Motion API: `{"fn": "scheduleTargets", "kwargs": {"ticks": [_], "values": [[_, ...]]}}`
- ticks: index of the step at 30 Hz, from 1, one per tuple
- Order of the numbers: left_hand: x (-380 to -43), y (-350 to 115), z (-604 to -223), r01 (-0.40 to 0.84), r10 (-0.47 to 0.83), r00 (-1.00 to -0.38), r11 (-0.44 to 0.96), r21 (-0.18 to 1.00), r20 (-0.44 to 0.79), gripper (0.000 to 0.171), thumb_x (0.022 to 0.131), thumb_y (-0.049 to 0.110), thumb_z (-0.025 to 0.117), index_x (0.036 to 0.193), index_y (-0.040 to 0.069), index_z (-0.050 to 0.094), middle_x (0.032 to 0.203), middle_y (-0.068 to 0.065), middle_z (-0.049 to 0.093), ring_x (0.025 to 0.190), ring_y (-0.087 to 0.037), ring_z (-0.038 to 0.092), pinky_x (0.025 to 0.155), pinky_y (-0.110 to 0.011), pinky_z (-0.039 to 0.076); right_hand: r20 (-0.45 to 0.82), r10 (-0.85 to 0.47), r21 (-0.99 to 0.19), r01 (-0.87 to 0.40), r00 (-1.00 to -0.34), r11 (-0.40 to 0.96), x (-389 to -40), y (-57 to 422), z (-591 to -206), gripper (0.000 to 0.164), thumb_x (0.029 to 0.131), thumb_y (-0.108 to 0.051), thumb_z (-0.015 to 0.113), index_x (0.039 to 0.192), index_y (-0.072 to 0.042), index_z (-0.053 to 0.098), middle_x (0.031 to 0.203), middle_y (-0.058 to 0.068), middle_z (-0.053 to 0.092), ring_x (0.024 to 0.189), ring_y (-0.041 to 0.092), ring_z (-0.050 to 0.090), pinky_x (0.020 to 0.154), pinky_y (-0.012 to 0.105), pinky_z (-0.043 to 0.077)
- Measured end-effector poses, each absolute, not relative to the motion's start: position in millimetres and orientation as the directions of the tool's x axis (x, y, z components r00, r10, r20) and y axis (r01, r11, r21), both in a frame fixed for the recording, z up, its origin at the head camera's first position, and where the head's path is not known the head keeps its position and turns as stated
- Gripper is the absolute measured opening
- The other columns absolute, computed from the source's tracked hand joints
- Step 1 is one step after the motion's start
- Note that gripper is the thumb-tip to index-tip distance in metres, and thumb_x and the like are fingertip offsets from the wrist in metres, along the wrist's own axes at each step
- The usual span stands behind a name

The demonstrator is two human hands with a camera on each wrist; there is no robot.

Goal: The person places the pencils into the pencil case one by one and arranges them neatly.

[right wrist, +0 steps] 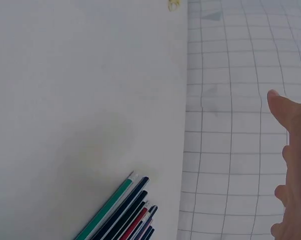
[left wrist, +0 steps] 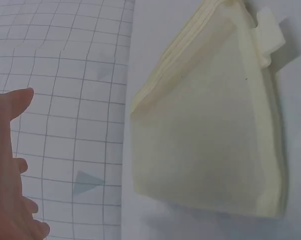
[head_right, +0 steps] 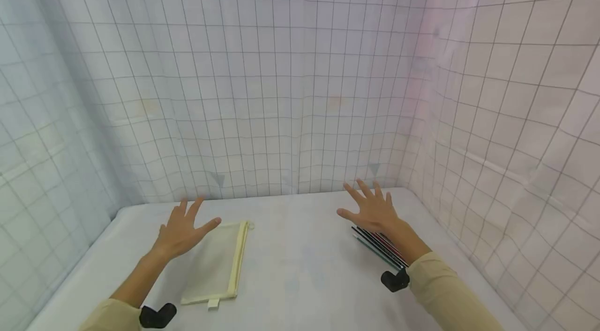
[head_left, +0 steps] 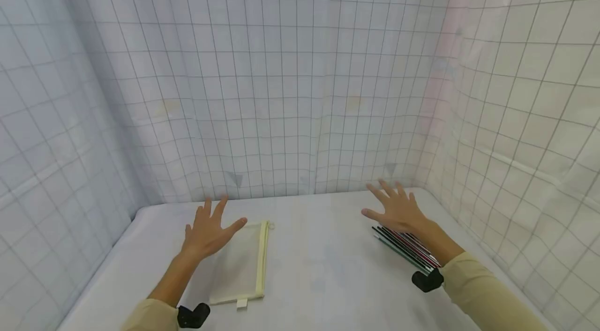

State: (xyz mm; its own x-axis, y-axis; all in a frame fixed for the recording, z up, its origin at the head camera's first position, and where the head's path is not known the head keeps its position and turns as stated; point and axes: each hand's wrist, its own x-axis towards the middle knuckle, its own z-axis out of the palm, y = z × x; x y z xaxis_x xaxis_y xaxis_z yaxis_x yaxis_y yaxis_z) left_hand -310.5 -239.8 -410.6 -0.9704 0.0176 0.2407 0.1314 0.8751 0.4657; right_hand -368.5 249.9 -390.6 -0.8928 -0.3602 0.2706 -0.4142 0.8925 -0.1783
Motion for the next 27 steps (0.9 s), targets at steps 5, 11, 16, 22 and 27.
{"fn": "scheduleTargets", "kwargs": {"ticks": [5, 11, 16, 22, 27], "values": [[-312, -224, -428, 0.079, -0.005, -0.988, 0.836, 0.543, 0.151, 0.105, 0.091, 0.069, 0.059, 0.162, 0.0, 0.022, 0.159, -0.043, 0.01, 0.144, -0.063, 0.016, 0.103, -0.082, 0.019, 0.299, -0.38, -0.271, -0.46, -0.875, 0.845, -370, 268, -391, 0.081, 0.099, -0.053, 0.059, 0.159, -0.004, 0.036, 0.159, 0.032, 0.032, 0.143, 0.062, 0.024, 0.105, 0.079, 0.021], [-310, -208, -452, 0.023, -0.02, -0.998, 0.804, 0.594, 0.066, 0.114, 0.087, 0.07, 0.065, 0.157, -0.01, 0.022, 0.153, -0.049, 0.016, 0.141, -0.065, 0.021, 0.102, -0.08, 0.024, 0.292, -0.39, -0.409, -0.482, -0.874, 0.775, -376, 292, -400, 0.074, 0.103, -0.041, 0.058, 0.156, 0.005, 0.035, 0.157, 0.032, 0.036, 0.143, 0.054, 0.03, 0.11, 0.071, 0.024], [-304, -196, -460, -0.019, -0.036, -0.999, 0.79, 0.612, 0.015, 0.117, 0.084, 0.066, 0.071, 0.152, -0.017, 0.025, 0.15, -0.052, 0.018, 0.139, -0.066, 0.022, 0.103, -0.079, 0.025, 0.236, -0.317, -0.487, -0.395, -0.918, 0.779, -380, 312, -411, 0.074, 0.105, -0.043, 0.055, 0.157, 0.005, 0.033, 0.154, 0.034, 0.038, 0.14, 0.056, 0.033, 0.105, 0.074, 0.029], [-302, -190, -466, -0.072, -0.084, -0.996, 0.8, 0.596, -0.009, 0.12, 0.079, 0.062, 0.078, 0.148, -0.022, 0.027, 0.148, -0.055, 0.015, 0.139, -0.068, 0.017, 0.107, -0.076, 0.022, 0.178, -0.257, -0.527, -0.312, -0.95, 0.791, -383, 332, -434, 0.068, 0.106, -0.039, 0.055, 0.153, 0.008, 0.039, 0.142, 0.036, 0.049, 0.13, 0.056, 0.046, 0.096, 0.07, 0.042], [-305, -193, -472, -0.077, -0.095, -0.995, 0.795, 0.601, -0.002, 0.113, 0.08, 0.053, 0.079, 0.143, -0.027, 0.028, 0.144, -0.058, 0.015, 0.136, -0.072, 0.018, 0.11, -0.072, 0.023, 0.116, -0.217, -0.552, -0.245, -0.969, 0.797, -387, 342, -458, 0.056, 0.107, -0.032, 0.055, 0.145, 0.01, 0.049, 0.135, 0.033, 0.056, 0.125, 0.053, 0.052, 0.095, 0.064, 0.046]]}}
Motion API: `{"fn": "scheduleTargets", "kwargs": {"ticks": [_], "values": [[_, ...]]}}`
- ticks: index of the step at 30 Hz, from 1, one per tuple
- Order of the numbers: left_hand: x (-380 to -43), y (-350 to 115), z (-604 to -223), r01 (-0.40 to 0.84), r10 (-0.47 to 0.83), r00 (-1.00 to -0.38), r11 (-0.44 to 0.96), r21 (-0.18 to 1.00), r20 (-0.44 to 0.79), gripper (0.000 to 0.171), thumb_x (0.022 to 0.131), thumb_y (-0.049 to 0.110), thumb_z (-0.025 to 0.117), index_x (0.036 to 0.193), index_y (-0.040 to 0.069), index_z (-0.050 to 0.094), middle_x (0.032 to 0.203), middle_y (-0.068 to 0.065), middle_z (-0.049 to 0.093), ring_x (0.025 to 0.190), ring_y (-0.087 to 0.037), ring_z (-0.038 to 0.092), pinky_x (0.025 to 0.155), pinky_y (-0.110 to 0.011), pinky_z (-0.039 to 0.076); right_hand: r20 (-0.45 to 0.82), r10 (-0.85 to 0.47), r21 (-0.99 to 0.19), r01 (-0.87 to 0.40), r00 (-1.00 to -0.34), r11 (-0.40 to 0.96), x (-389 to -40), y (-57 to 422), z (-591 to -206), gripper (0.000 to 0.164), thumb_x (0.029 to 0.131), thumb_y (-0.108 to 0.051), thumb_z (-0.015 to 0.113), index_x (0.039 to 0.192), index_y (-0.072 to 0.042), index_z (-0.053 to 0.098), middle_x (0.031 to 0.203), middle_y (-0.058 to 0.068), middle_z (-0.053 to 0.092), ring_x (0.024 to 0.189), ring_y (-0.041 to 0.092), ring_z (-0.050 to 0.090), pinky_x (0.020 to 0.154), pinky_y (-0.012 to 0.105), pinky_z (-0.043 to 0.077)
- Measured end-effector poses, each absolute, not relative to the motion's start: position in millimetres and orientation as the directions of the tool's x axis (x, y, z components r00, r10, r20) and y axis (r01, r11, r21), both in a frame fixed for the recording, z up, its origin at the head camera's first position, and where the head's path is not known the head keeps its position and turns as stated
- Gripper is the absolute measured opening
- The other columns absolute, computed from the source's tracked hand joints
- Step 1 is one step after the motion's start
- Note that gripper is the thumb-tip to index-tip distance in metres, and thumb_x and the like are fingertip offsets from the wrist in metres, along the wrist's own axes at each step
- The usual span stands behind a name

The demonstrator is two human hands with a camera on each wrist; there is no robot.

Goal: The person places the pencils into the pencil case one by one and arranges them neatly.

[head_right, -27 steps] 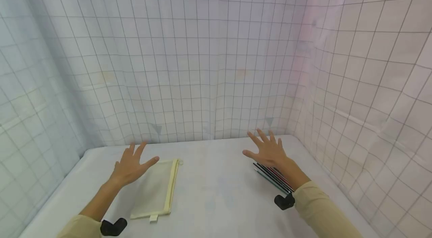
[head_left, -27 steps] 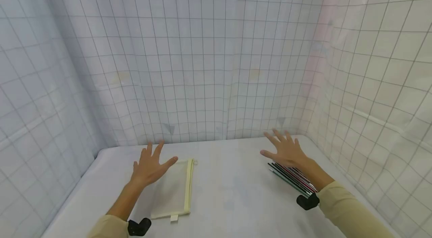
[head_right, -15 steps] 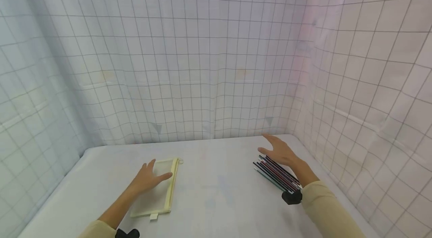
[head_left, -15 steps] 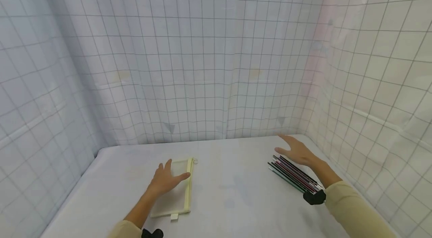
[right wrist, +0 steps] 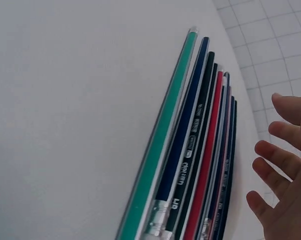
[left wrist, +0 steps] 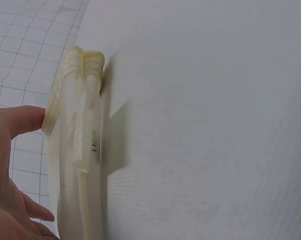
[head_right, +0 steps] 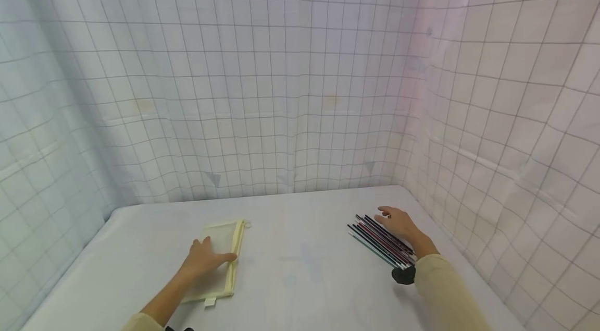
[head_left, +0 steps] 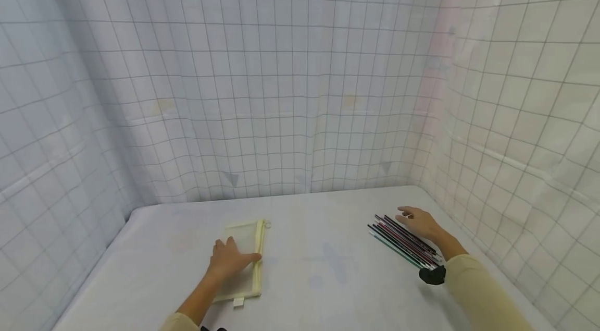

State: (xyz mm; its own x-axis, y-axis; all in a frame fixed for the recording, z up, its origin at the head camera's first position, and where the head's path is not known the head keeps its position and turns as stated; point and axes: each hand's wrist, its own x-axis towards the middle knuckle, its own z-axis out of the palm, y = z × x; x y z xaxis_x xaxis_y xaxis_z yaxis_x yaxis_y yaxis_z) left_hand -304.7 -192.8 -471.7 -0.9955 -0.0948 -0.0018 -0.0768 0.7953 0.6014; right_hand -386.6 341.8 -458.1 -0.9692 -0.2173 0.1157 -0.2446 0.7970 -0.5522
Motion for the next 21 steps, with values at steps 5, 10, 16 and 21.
{"fn": "scheduleTargets", "kwargs": {"ticks": [5, 10, 16, 21], "values": [[-308, -197, -475, -0.059, -0.079, -0.997, 0.796, 0.602, 0.006, 0.104, 0.083, 0.047, 0.074, 0.138, -0.03, 0.032, 0.142, -0.058, 0.017, 0.135, -0.071, 0.021, 0.109, -0.071, 0.026, 0.089, -0.182, -0.573, -0.199, -0.979, 0.795, -391, 345, -474, 0.04, 0.106, -0.016, 0.055, 0.133, 0.014, 0.059, 0.128, 0.033, 0.061, 0.121, 0.052, 0.055, 0.097, 0.06, 0.047], [-307, -197, -474, -0.048, -0.06, -0.998, 0.783, 0.62, -0.002, 0.1, 0.084, 0.044, 0.071, 0.136, -0.032, 0.033, 0.143, -0.059, 0.016, 0.137, -0.07, 0.018, 0.111, -0.071, 0.022, 0.086, -0.211, -0.546, -0.223, -0.974, 0.807, -392, 348, -475, 0.029, 0.101, -0.002, 0.055, 0.123, 0.013, 0.066, 0.119, 0.03, 0.066, 0.113, 0.049, 0.061, 0.091, 0.057, 0.051], [-302, -197, -470, -0.033, -0.048, -0.999, 0.779, 0.626, 0.008, 0.097, 0.085, 0.044, 0.07, 0.134, -0.033, 0.035, 0.14, -0.059, 0.018, 0.136, -0.071, 0.019, 0.11, -0.072, 0.023, 0.091, -0.244, -0.518, -0.255, -0.966, 0.817, -394, 351, -469, 0.021, 0.097, -0.001, 0.062, 0.111, 0.011, 0.073, 0.106, 0.022, 0.072, 0.098, 0.039, 0.068, 0.081, 0.051, 0.056], [-299, -198, -470, -0.03, -0.052, -0.998, 0.787, 0.616, 0.019, 0.095, 0.086, 0.044, 0.069, 0.132, -0.033, 0.036, 0.14, -0.06, 0.019, 0.136, -0.071, 0.019, 0.109, -0.072, 0.024, 0.092, -0.251, -0.51, -0.262, -0.964, 0.819, -395, 350, -466, 0.018, 0.093, -0.001, 0.067, 0.106, 0.008, 0.076, 0.102, 0.018, 0.074, 0.095, 0.038, 0.069, 0.082, 0.051, 0.056]]}}
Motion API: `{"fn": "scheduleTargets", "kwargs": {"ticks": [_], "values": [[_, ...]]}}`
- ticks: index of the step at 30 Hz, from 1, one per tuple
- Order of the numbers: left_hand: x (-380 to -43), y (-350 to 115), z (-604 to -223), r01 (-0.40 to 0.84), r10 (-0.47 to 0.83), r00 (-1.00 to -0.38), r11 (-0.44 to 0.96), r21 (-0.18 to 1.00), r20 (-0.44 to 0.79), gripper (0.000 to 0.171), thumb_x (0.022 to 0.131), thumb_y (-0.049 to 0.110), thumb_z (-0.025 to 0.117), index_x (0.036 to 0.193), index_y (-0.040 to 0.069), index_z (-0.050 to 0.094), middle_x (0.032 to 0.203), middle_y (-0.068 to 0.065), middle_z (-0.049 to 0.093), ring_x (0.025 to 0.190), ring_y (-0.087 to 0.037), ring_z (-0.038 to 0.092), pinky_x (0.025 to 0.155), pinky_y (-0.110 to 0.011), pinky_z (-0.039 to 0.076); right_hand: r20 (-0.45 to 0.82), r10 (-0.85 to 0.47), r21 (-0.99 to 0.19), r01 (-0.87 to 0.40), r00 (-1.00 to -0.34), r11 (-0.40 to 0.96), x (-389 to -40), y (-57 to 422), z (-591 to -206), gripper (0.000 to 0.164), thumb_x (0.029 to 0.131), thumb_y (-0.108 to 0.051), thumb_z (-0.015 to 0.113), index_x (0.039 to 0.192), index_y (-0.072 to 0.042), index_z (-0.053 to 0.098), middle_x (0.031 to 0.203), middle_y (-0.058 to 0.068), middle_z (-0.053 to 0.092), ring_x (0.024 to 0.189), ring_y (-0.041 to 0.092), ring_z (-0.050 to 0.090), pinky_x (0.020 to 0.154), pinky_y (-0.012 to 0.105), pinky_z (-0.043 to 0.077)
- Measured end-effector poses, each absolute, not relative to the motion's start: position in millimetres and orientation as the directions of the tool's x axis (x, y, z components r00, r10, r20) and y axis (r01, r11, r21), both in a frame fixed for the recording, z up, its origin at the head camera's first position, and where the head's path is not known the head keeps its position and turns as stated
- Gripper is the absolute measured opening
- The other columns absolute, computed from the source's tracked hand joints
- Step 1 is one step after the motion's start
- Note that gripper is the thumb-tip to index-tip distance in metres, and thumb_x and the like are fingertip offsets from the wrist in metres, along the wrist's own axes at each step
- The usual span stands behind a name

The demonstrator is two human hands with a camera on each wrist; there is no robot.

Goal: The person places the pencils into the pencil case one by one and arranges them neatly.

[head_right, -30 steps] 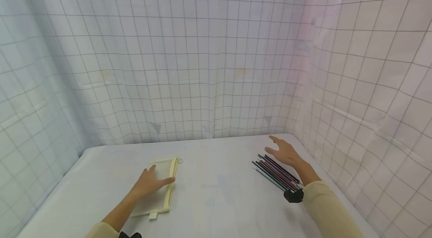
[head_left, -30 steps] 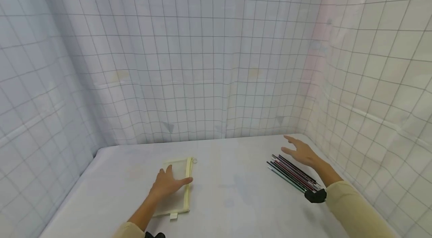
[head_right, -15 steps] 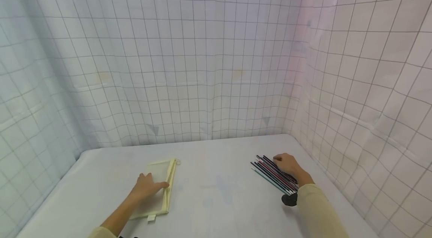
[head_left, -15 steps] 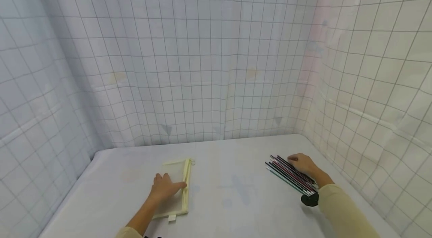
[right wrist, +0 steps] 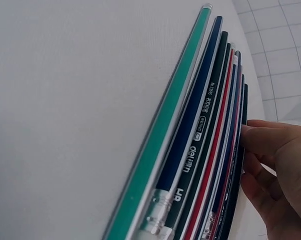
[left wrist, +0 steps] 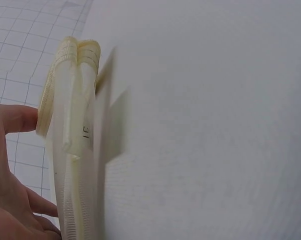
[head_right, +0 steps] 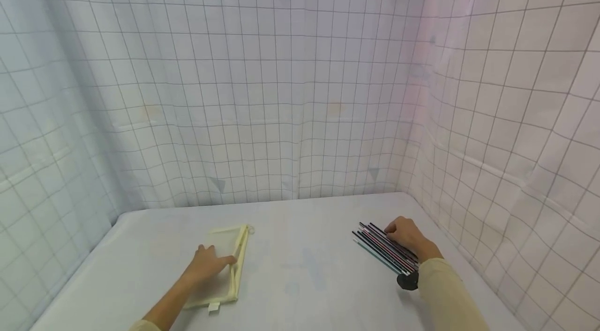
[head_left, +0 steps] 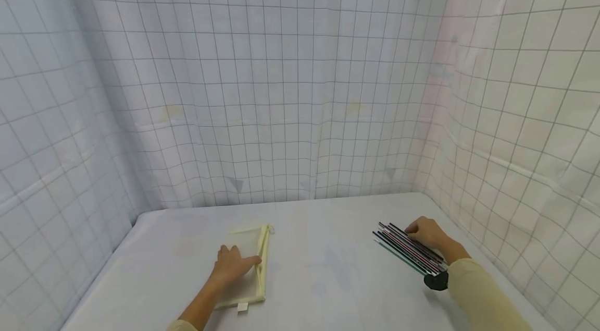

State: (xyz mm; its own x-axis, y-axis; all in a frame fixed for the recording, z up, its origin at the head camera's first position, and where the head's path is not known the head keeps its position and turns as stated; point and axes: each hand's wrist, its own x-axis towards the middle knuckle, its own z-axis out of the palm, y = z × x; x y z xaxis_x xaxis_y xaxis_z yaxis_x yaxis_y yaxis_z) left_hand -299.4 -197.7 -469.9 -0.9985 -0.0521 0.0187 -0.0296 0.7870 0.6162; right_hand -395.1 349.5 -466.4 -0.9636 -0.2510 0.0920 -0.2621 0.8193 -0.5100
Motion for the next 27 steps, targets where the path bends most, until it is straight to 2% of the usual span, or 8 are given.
{"fn": "scheduleTargets", "kwargs": {"ticks": [11, 19, 23, 27], "values": [[-303, -200, -471, -0.037, -0.051, -0.999, 0.772, 0.634, 0.004, 0.094, 0.086, 0.042, 0.067, 0.133, -0.033, 0.036, 0.14, -0.059, 0.02, 0.135, -0.07, 0.021, 0.108, -0.072, 0.027, 0.105, -0.217, -0.497, -0.24, -0.971, 0.834, -397, 348, -464, 0.021, 0.088, 0.002, 0.067, 0.106, 0.009, 0.075, 0.102, 0.02, 0.073, 0.097, 0.041, 0.068, 0.081, 0.052, 0.056], [-304, -202, -470, -0.018, -0.037, -0.999, 0.796, 0.605, 0.019, 0.089, 0.086, 0.042, 0.066, 0.127, -0.033, 0.042, 0.137, -0.06, 0.026, 0.132, -0.07, 0.028, 0.105, -0.071, 0.033, 0.087, -0.132, -0.589, -0.158, -0.987, 0.793, -400, 350, -462, 0.026, 0.088, -0.004, 0.068, 0.109, 0.009, 0.075, 0.106, 0.021, 0.072, 0.103, 0.044, 0.066, 0.083, 0.053, 0.056], [-302, -202, -467, -0.005, -0.025, -0.999, 0.808, 0.59, 0.026, 0.086, 0.086, 0.041, 0.064, 0.124, -0.034, 0.045, 0.135, -0.06, 0.028, 0.132, -0.071, 0.027, 0.104, -0.072, 0.033, 0.057, -0.124, -0.642, -0.132, -0.991, 0.756, -400, 344, -454, 0.029, 0.09, -0.006, 0.068, 0.113, 0.01, 0.073, 0.108, 0.02, 0.072, 0.097, 0.036, 0.069, 0.08, 0.047, 0.058], [-302, -201, -463, -0.012, -0.028, -0.999, 0.811, 0.585, 0.018, 0.086, 0.086, 0.041, 0.063, 0.123, -0.034, 0.046, 0.133, -0.06, 0.031, 0.128, -0.07, 0.035, 0.103, -0.07, 0.036, -0.007, -0.137, -0.738, -0.088, -0.991, 0.669, -401, 334, -445, 0.031, 0.093, -0.006, 0.069, 0.118, 0.013, 0.07, 0.109, 0.019, 0.071, 0.095, 0.03, 0.07, 0.08, 0.041, 0.059]]}}
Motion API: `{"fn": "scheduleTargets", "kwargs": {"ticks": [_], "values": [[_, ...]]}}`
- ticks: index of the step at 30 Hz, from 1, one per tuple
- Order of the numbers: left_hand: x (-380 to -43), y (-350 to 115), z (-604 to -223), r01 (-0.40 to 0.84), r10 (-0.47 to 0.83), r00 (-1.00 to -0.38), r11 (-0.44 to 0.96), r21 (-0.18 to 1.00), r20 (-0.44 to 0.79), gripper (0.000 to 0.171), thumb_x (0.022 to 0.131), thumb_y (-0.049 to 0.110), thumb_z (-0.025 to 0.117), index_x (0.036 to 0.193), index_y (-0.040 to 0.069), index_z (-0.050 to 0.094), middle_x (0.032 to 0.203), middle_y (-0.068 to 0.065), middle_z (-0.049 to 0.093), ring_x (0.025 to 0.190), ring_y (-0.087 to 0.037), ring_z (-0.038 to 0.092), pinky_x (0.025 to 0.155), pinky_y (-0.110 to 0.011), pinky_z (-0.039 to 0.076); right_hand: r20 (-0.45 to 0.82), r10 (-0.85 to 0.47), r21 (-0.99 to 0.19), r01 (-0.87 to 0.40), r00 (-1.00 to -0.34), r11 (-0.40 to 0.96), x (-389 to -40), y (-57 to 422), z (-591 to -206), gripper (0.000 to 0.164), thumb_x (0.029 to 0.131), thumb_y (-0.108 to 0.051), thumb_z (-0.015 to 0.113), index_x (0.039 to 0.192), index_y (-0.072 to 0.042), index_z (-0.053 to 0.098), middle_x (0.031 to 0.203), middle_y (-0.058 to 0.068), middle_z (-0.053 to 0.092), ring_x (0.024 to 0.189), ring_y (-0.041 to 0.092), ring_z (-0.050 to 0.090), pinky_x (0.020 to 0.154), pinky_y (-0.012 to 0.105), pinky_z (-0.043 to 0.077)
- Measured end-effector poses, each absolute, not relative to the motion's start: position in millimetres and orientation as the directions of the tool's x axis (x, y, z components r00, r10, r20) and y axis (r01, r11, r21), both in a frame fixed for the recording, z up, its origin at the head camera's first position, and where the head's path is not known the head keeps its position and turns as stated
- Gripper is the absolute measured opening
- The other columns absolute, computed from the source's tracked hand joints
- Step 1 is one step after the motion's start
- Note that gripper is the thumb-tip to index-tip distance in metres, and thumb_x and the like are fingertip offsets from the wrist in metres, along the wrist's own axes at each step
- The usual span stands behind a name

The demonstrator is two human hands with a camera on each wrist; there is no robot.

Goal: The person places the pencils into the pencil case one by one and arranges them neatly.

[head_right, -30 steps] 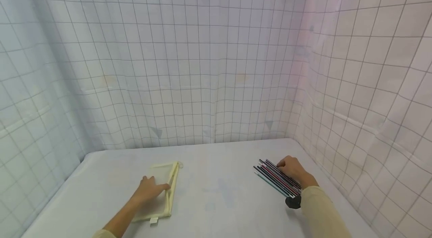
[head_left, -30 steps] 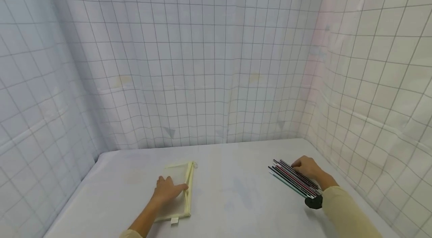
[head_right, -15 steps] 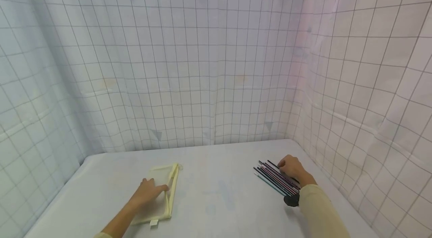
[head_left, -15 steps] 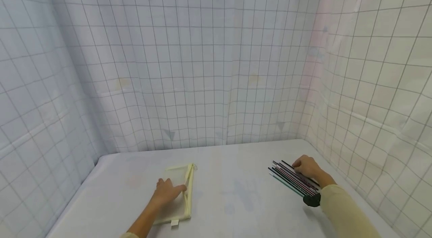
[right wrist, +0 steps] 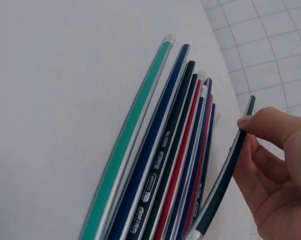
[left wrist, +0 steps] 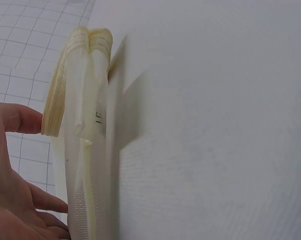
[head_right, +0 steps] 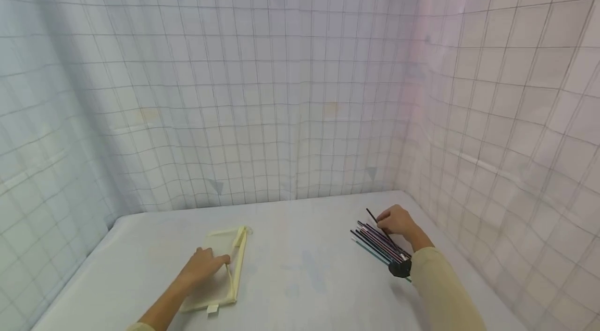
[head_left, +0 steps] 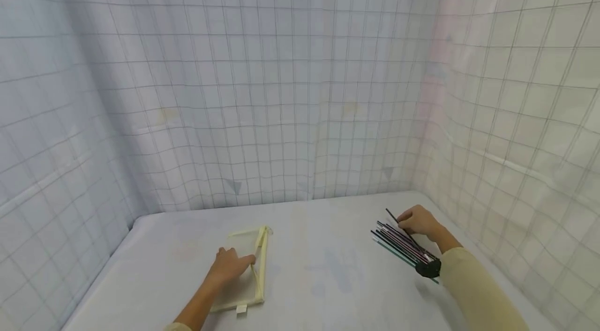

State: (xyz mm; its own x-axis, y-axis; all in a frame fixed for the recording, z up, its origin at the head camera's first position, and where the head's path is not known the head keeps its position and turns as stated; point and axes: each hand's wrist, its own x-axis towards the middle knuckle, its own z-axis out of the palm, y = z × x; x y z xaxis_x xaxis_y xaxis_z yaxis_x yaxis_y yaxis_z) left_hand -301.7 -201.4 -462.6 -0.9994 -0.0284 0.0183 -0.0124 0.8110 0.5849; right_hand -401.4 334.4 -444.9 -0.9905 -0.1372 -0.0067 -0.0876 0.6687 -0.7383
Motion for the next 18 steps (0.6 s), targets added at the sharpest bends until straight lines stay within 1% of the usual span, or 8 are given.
{"fn": "scheduleTargets", "kwargs": {"ticks": [3, 5, 8, 10, 12, 15, 18], "values": [[-303, -201, -462, -0.018, -0.028, -1.0, 0.813, 0.581, 0.007, 0.086, 0.086, 0.041, 0.063, 0.124, -0.034, 0.045, 0.133, -0.059, 0.031, 0.126, -0.07, 0.038, 0.102, -0.07, 0.037, -0.037, -0.154, -0.809, -0.061, -0.987, 0.585, -400, 326, -442, 0.033, 0.094, -0.005, 0.069, 0.121, 0.015, 0.067, 0.111, 0.021, 0.07, 0.098, 0.033, 0.071, 0.082, 0.041, 0.058], [-303, -202, -460, -0.02, -0.029, -1.0, 0.813, 0.582, 0.006, 0.087, 0.086, 0.041, 0.063, 0.124, -0.035, 0.045, 0.134, -0.06, 0.03, 0.126, -0.07, 0.038, 0.103, -0.069, 0.037, -0.045, -0.167, -0.836, -0.055, -0.985, 0.546, -401, 319, -439, 0.035, 0.095, -0.005, 0.069, 0.123, 0.016, 0.065, 0.113, 0.022, 0.07, 0.101, 0.034, 0.07, 0.084, 0.041, 0.058], [-303, -203, -458, -0.015, -0.023, -1.0, 0.819, 0.574, 0.006, 0.086, 0.085, 0.042, 0.063, 0.121, -0.034, 0.047, 0.13, -0.059, 0.035, 0.122, -0.068, 0.043, 0.101, -0.068, 0.039, -0.052, -0.175, -0.857, -0.047, -0.983, 0.514, -404, 305, -436, 0.036, 0.095, -0.005, 0.069, 0.124, 0.017, 0.065, 0.112, 0.02, 0.07, 0.103, 0.035, 0.069, 0.084, 0.04, 0.058], [-304, -204, -458, -0.013, -0.019, -1.0, 0.821, 0.571, 0.005, 0.083, 0.085, 0.042, 0.063, 0.119, -0.033, 0.05, 0.125, -0.056, 0.043, 0.114, -0.063, 0.051, 0.098, -0.066, 0.042, -0.056, -0.178, -0.866, -0.04, -0.982, 0.498, -406, 295, -434, 0.037, 0.095, -0.006, 0.07, 0.124, 0.016, 0.065, 0.111, 0.018, 0.071, 0.103, 0.036, 0.069, 0.083, 0.039, 0.058], [-305, -204, -457, -0.015, -0.018, -1.0, 0.823, 0.568, 0.0, 0.081, 0.085, 0.042, 0.063, 0.116, -0.031, 0.052, 0.117, -0.05, 0.049, 0.104, -0.055, 0.056, 0.094, -0.064, 0.045, -0.061, -0.172, -0.873, -0.032, -0.983, 0.487, -408, 282, -431, 0.037, 0.095, -0.006, 0.07, 0.124, 0.015, 0.065, 0.108, 0.015, 0.071, 0.102, 0.035, 0.069, 0.082, 0.038, 0.058], [-306, -204, -454, -0.019, -0.015, -1.0, 0.826, 0.563, -0.012, 0.077, 0.085, 0.043, 0.062, 0.112, -0.029, 0.054, 0.109, -0.043, 0.054, 0.095, -0.047, 0.057, 0.09, -0.062, 0.046, -0.075, -0.159, -0.876, -0.011, -0.984, 0.482, -410, 262, -428, 0.036, 0.093, -0.006, 0.072, 0.123, 0.013, 0.067, 0.105, 0.013, 0.072, 0.1, 0.034, 0.07, 0.08, 0.037, 0.058], [-306, -204, -453, -0.029, -0.017, -1.0, 0.825, 0.564, -0.026, 0.078, 0.085, 0.043, 0.062, 0.113, -0.03, 0.053, 0.11, -0.044, 0.053, 0.098, -0.049, 0.057, 0.092, -0.063, 0.046, -0.082, -0.162, -0.883, -0.004, -0.983, 0.47, -412, 242, -427, 0.034, 0.092, -0.004, 0.072, 0.121, 0.013, 0.068, 0.105, 0.013, 0.072, 0.101, 0.034, 0.071, 0.081, 0.037, 0.058]]}}
